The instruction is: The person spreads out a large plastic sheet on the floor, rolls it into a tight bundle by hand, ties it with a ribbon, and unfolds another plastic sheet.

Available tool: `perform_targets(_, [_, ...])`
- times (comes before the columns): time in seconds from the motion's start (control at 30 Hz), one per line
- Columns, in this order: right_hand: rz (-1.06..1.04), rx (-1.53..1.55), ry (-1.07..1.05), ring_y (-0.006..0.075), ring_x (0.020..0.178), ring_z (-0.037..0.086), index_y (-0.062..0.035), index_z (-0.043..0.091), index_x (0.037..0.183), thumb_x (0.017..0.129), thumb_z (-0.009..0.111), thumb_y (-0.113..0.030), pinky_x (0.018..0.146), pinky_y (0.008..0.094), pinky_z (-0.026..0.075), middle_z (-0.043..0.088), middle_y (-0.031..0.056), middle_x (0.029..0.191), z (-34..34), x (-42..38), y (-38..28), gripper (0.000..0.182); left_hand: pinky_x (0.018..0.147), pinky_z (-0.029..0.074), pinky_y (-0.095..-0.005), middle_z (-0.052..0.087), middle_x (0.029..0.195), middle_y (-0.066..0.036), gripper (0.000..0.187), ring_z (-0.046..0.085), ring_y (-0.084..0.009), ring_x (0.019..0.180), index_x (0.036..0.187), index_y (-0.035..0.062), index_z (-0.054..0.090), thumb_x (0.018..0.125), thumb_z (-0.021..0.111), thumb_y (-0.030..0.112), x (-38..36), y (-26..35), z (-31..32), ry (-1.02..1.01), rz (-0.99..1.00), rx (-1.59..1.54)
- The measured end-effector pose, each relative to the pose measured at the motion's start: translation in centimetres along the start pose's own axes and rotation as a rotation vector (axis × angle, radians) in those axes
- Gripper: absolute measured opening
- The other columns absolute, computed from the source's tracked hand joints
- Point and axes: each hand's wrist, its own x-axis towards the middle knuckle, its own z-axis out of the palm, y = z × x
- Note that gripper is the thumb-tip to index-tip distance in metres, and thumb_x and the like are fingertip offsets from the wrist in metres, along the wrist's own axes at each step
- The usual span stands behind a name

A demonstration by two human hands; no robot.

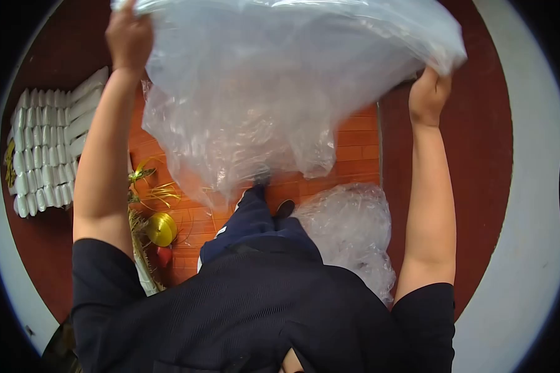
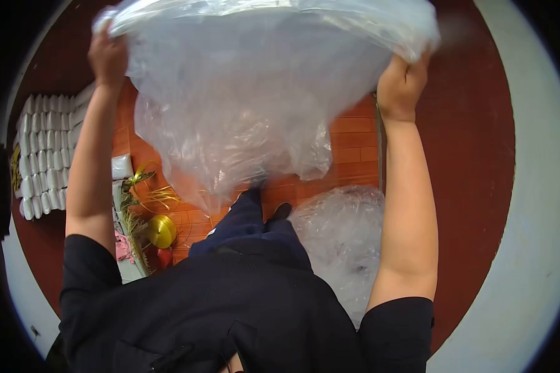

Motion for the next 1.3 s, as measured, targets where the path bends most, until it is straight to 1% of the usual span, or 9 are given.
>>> perform_targets(0.1, [0.078,-0.15,-0.106,0.0314,0.081,0.056,0.0027,0.051,0.104,0.091,0.042,-0.019,0.071,0.0376,0.043,0.058,0.0181,0.091,1.0,-3.8,4.7,0.027,0.074,0.047,-0.0401,0.06,0.091,-0.017,0.03,0.057,-0.0336,0.085,0.102,0.0041,0.057,0.072,0.051,0.001,-2.8,0.3,-3.7,0.058,0.267,-0.015])
perform_targets(0.37, [0.463,-0.795,-0.771,0.0357,0.084,0.055,-0.0038,0.056,0.088,0.079,0.05,-0.01,0.071,0.0461,0.044,0.059,0.0163,0.084,0.9,-21.9,17.1,0.012,0.065,0.046,-0.0425,0.053,0.088,-0.017,0.014,0.053,-0.0358,0.082,0.088,0.0068,0.051,0.076,0.048,0.003,-31.7,1.7,2.5,-1.044,-0.292,0.099])
perform_targets(0.53, [0.835,-0.996,-1.306,0.0312,0.107,0.049,-0.0134,0.041,0.123,0.082,0.054,-0.034,0.087,0.0438,0.04,0.056,0.014,0.111,3.6,-28.3,22.5,0.048,0.075,0.047,-0.044,0.053,0.102,-0.018,0.032,0.054,-0.0358,0.093,0.107,0.009,0.049,0.077,0.056,0.013,-43.1,3.9,6.8,-1.517,-0.41,0.162])
perform_targets(0.7, [1.174,-0.915,-1.366,0.0305,0.105,0.052,-0.015,0.039,0.126,0.082,0.053,-0.035,0.085,0.0429,0.043,0.057,0.0136,0.111,2.5,-36.2,23.9,0.051,0.088,0.043,-0.0405,0.053,0.117,-0.019,0.056,0.052,-0.0293,0.108,0.131,0.0127,0.036,0.081,0.056,0.029,-48.0,7.9,8.9,-2.4,-0.226,0.169])
perform_targets(0.93, [1.669,-0.457,-0.954,0.0305,0.096,0.057,-0.0114,0.055,0.11,0.081,0.052,-0.034,0.083,0.0395,0.045,0.061,0.0141,0.102,-6.5,-55.6,10.5,0.036,0.084,0.044,-0.0401,0.059,0.106,-0.017,0.03,0.056,-0.0328,0.101,0.106,0.0079,0.057,0.082,0.049,0.025,-46.2,10.0,5.9,-2.167,-0.239,-0.006])
perform_targets(1.03, [1.93,-0.355,-0.654,0.0285,0.092,0.059,-0.0123,0.062,0.1,0.078,0.055,-0.033,0.081,0.0376,0.046,0.063,0.0113,0.095,-9.2,-64.9,-0.1,0.031,0.08,0.045,-0.0428,0.06,0.097,-0.02,0.027,0.057,-0.0354,0.094,0.098,0.0054,0.059,0.083,0.047,0.025,-44.0,9.0,5.5,-2.081,0.064,-0.091])
perform_targets(1.17, [1.496,-0.339,-1.294,0.0323,0.098,0.056,-0.0079,0.059,0.102,0.081,0.049,-0.035,0.085,0.0403,0.044,0.061,0.015,0.104,-11.5,-72.2,-9.5,0.036,0.068,0.048,-0.0454,0.06,0.087,-0.02,0.019,0.059,-0.0368,0.079,0.081,0.0049,0.057,0.082,0.047,0.021,-46.3,3.3,6.7,-1.964,0.989,-0.062])
perform_targets(1.2, [1.683,-0.3,-1.061,0.0332,0.098,0.056,-0.0076,0.059,0.102,0.081,0.049,-0.035,0.085,0.0413,0.044,0.061,0.0151,0.104,-12.0,-74.6,-11.3,0.036,0.066,0.048,-0.0449,0.061,0.083,-0.02,0.02,0.06,-0.0362,0.079,0.08,0.0047,0.058,0.081,0.049,0.023,-44.9,4.9,5.9,-1.995,0.621,-0.115])
perform_targets(1.3, [1.901,-0.247,-0.492,0.0353,0.098,0.056,-0.0075,0.058,0.103,0.081,0.049,-0.036,0.085,0.0444,0.043,0.06,0.0168,0.103,-12.5,-82.9,-13.1,0.037,0.067,0.048,-0.0421,0.062,0.083,-0.021,0.022,0.06,-0.036,0.079,0.082,0.0047,0.059,0.08,0.051,0.025,-40.5,15.6,2.5,-1.989,0.384,0.105])
